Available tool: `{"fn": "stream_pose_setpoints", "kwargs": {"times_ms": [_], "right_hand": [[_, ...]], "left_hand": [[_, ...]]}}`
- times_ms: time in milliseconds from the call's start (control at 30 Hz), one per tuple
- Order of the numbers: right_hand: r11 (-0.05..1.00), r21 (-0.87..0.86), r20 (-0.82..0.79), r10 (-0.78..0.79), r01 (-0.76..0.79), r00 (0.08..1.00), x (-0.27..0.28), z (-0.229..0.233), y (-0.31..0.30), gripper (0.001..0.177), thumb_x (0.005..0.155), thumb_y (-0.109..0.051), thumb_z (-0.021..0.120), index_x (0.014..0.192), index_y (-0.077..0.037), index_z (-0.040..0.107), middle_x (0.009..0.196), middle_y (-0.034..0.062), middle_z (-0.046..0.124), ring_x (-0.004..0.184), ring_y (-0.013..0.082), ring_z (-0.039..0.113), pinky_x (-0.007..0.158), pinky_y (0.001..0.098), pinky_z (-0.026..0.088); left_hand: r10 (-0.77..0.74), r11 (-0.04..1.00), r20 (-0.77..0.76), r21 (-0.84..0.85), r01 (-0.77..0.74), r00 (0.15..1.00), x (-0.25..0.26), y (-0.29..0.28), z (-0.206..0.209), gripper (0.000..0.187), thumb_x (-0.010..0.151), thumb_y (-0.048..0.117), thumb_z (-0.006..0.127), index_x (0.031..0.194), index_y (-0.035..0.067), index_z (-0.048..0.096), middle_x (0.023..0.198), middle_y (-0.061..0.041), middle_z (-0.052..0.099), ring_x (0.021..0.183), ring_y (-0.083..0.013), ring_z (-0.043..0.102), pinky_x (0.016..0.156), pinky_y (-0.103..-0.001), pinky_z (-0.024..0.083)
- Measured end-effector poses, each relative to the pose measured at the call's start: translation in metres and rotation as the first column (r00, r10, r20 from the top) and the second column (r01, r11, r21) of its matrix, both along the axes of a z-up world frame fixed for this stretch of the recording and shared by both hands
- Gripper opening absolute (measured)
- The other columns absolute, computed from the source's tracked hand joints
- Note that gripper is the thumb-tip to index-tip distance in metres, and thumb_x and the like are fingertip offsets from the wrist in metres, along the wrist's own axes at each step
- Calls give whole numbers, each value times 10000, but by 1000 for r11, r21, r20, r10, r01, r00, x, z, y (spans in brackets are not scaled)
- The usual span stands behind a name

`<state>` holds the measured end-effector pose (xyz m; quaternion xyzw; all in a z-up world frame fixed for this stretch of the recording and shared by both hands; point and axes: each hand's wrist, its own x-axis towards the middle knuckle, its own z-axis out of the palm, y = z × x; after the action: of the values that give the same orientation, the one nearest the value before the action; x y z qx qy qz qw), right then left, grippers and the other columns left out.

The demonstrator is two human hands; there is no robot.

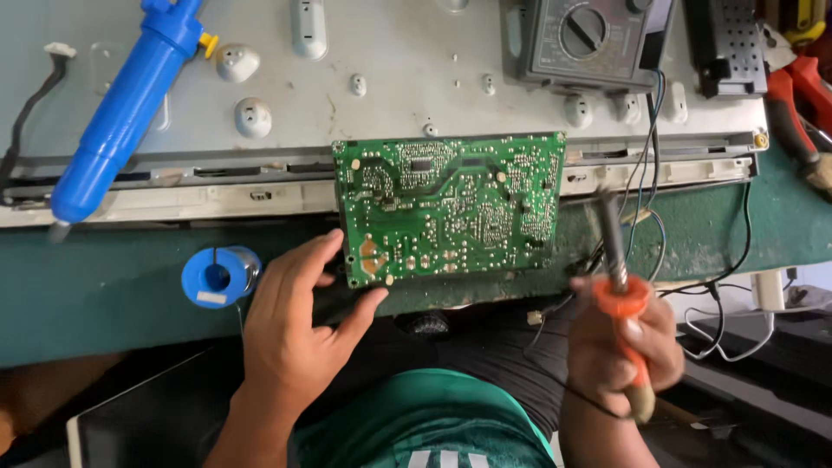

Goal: The person holds a green circuit board and uses a soldering iron to apply solder to various points on the board. They also use a blue and yellow desoldering pump to remove solder from specific areas. The person flips the board over to work on both sides.

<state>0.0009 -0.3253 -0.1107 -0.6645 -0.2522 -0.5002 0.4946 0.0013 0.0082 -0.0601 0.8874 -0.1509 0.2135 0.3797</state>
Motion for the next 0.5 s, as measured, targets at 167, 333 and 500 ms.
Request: {"fn": "stream_pose_setpoints", "kwargs": {"times_ms": [167,333,500], "right_hand": [[976,215,-436,119,-25,892,-56,-2,-44,430,910,-199,690,1162,15,415,1201,416,603,846,233,690,650,161,437],[973,76,-535,226,-220,814,-64,-12,-76,591,894,-369,806,1303,-22,559,1124,291,742,1098,396,785,993,446,690],[954,287,-416,210,-92,885,-43,13,-15,238,1018,-300,704,1033,-131,537,861,221,682,811,310,719,1097,728,649]], "left_hand": [[-19,999,-32,-37,18,999,2,0,-3,673,911,202,938,1422,-29,566,1349,-198,699,1100,-301,708,890,-345,658],[-31,998,-48,-51,28,998,3,0,-2,671,904,176,946,1414,-39,566,1337,-208,697,1151,-317,703,848,-326,678],[-10,1000,-32,0,10,999,4,0,-1,666,903,186,968,1398,-40,584,1312,-215,699,1101,-301,701,839,-329,672]]}}
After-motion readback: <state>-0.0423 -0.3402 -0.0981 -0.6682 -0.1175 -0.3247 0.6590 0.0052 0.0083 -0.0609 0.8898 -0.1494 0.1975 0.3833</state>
